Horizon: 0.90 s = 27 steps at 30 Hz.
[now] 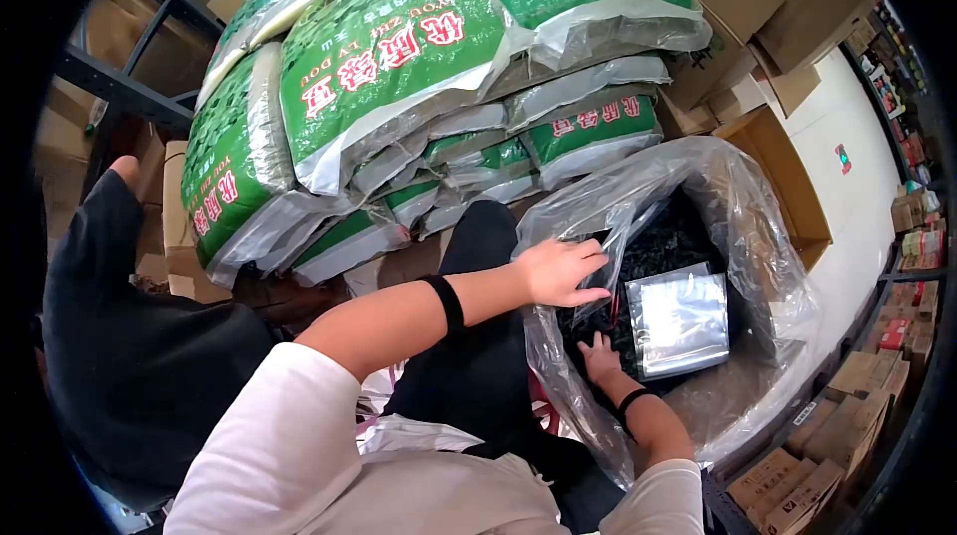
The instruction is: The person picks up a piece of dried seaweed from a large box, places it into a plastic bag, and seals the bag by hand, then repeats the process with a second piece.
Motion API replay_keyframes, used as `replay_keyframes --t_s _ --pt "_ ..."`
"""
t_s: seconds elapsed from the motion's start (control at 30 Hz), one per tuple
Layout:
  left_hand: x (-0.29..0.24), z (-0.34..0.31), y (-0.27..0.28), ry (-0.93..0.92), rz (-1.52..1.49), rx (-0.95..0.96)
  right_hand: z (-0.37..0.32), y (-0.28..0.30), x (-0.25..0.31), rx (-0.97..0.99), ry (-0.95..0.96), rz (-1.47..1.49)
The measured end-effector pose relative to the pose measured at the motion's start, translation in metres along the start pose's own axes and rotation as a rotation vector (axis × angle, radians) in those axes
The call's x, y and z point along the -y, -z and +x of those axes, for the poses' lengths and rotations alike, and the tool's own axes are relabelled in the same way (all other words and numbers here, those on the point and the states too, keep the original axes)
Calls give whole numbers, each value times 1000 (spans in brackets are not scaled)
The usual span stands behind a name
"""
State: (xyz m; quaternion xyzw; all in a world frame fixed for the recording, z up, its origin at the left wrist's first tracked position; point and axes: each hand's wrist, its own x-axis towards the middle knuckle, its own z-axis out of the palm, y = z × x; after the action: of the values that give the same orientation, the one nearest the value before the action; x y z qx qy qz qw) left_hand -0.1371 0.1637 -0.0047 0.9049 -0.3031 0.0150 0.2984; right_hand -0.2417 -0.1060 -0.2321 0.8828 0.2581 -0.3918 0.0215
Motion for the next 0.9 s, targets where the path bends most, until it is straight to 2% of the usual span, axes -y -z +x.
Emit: replay_keyframes --t_s 0.13,0.17,0.2,0.23,0.3,0.33,0.47,0.53,0.57,0.6,0.67,0.73,0.8,0.9 --pt "-2 0 5 0 45 -1 -27 33 -2 -47 86 -5" --pt "-1 1 4 -21 73 -12 -33 48 -2 -134 83 42" --pt "-1 2 4 -13 54 -22 -42 62 2 -230 12 163" --pt "-4 3 7 -6 42 -8 -47 68 -5 -309 88 279" --pt "-9 3 13 22 61 -4 -51 84 -12 -264 130 386" --pt "-8 3 10 14 62 -31 -49 84 -19 -314 198 464" --pt "-9 4 6 8 53 -56 -81 138 -13 -468 272 825" --pt "-11 4 7 3 55 -59 -118 183 5 -393 39 1124" --pt "-11 2 10 12 63 -50 -123 188 -2 -493 121 1095" --pt "-11 2 12 21 71 -40 -138 201 2 -467 111 1356" --pt "-10 1 10 19 78 -33 -163 224 4 -442 165 1609" --pt "-10 1 10 22 89 -38 -180 240 12 -539 277 1816" --pt "-11 1 9 11 77 -48 -192 254 30 -589 238 1994" --pt "-11 2 11 6 112 -36 -188 257 45 -443 79 2050"
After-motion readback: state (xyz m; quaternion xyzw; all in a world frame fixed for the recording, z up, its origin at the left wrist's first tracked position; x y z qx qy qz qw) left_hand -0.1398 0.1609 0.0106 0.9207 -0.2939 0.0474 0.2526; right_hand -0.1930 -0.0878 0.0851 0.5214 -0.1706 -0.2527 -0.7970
